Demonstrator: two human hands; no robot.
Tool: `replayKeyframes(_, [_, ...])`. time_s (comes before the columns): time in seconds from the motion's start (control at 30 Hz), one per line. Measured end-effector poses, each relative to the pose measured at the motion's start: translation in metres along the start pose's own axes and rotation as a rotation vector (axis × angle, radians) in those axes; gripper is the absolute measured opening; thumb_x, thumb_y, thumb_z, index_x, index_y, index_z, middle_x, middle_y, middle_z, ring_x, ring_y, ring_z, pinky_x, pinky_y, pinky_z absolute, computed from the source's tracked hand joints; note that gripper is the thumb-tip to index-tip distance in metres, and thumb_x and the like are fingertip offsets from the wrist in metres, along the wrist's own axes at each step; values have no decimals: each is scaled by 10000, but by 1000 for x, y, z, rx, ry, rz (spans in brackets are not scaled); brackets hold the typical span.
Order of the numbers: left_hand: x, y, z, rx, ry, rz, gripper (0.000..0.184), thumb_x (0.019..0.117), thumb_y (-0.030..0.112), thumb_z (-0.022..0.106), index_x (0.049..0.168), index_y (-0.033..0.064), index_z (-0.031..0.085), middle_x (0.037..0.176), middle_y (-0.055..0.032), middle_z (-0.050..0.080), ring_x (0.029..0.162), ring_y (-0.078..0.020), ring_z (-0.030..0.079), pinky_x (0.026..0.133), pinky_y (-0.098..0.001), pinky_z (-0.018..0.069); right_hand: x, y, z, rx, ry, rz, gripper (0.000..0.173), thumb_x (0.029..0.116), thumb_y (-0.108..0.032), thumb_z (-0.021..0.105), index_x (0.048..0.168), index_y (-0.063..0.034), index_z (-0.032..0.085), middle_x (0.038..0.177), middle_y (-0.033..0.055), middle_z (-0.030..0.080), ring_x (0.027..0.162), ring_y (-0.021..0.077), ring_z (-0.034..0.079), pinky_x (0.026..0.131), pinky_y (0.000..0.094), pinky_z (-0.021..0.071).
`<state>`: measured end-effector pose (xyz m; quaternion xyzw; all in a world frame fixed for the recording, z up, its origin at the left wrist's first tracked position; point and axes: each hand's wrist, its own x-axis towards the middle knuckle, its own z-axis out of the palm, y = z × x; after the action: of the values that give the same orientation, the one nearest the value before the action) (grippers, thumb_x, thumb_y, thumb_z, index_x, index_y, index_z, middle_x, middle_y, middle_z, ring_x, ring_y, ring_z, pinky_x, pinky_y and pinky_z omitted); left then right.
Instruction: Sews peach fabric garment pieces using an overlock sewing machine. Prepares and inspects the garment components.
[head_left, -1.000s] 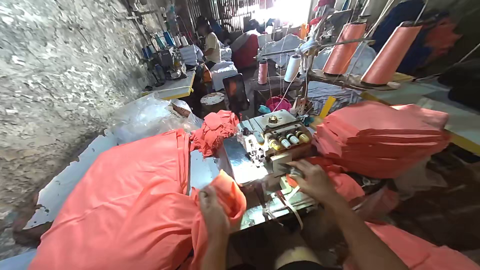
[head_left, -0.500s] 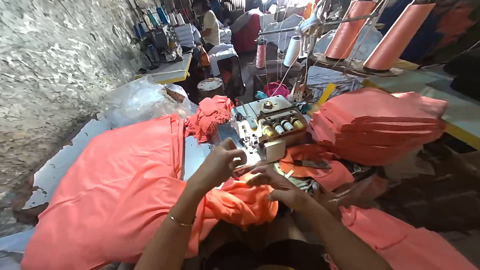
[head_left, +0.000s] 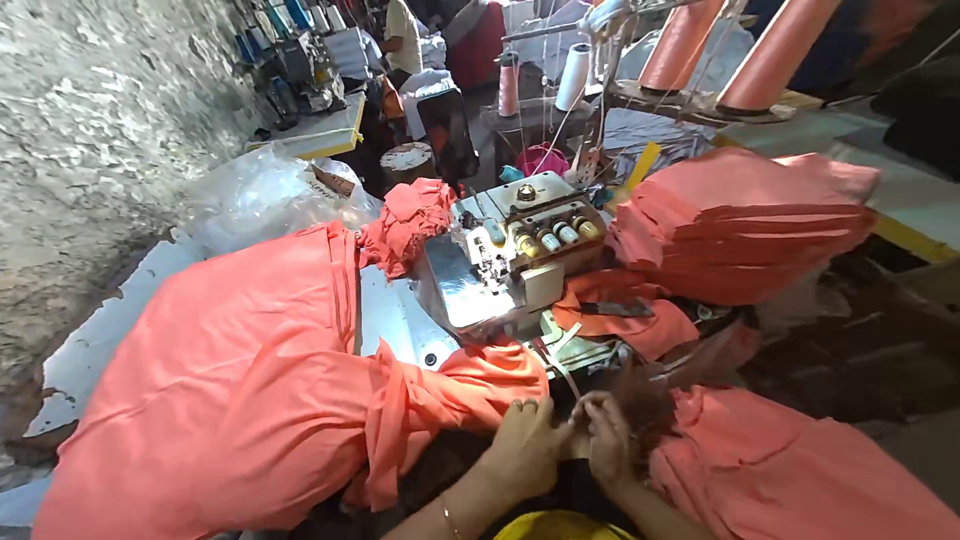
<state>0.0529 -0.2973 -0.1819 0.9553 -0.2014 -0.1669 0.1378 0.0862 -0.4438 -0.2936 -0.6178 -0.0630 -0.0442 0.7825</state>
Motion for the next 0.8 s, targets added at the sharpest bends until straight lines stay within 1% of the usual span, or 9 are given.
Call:
replayKeyframes(0.07, [12,4,7,103,-189,-72,308,944,49,620,1246,22,670,1330,-293,557,1205,-471,566,972,-613,467,-5,4,-1,65,62,118,249,1000,-82,312,973,-71,559,714,-75,628,601,47,627,594,229,567])
replayKeyframes(0.2, [13,-10,-17,83,-331,-111,303,955,78,602,1240,-16,649,1269,-271,608,1190,-451,591,958,-611,481,13,-13,7,185,-14,35,346,1015,-115,267,934,-124,603,753,-68,680,643,70,660,635,256,588])
replayKeyframes(0.37, [-24,-46,-64,-332,297,96,114,866,28,653,889,-68,711,848,-193,695,804,-309,690,764,-477,567,37,-47,44,299,-265,-6,455,1074,-212,252,892,-184,668,843,-76,711,767,64,690,738,268,604])
replayKeyframes(0.43, [-41,-58,-87,-326,489,88,163,870,56,600,859,-65,708,811,-163,687,761,-242,676,723,-404,562,46,-59,58,245,-477,24,412,1076,-227,251,1015,-120,645,920,-67,709,842,51,678,790,266,581])
replayKeyframes(0.5, [-56,-69,-102,-259,640,67,256,917,133,549,817,-37,712,757,-115,678,698,-158,649,669,-318,539,53,-73,67,71,-687,-10,298,990,-91,386,1168,30,593,992,24,698,880,77,684,817,282,581])
replayKeyframes(0.57, [-66,-76,-106,-177,739,-33,377,1003,186,514,758,-33,699,694,-103,641,642,-142,616,628,-292,511,56,-89,72,-136,-863,-36,395,883,5,512,1266,87,570,1033,119,699,865,108,684,795,280,572])
replayKeyframes(0.67, [-71,-86,-94,-78,834,-174,370,995,160,573,713,-42,700,656,-128,635,603,-182,621,601,-314,514,51,-93,81,-346,-999,-142,487,901,-54,605,1372,50,536,1112,179,684,814,175,642,716,323,533])
replayKeyframes(0.73, [-73,-87,-85,-127,817,-221,276,955,143,641,781,-47,740,723,-144,672,649,-181,645,640,-308,541,40,-81,91,-444,-943,-348,561,881,-186,738,1370,36,574,1215,194,690,1045,276,693,914,441,562])
replayKeyframes(0.8, [-74,-86,-80,-238,781,-283,198,929,137,691,863,-36,759,793,-133,683,690,-144,636,670,-270,530,28,-62,106,-479,-797,-543,631,811,-308,806,1297,50,624,1184,200,706,1065,342,688,899,525,540])
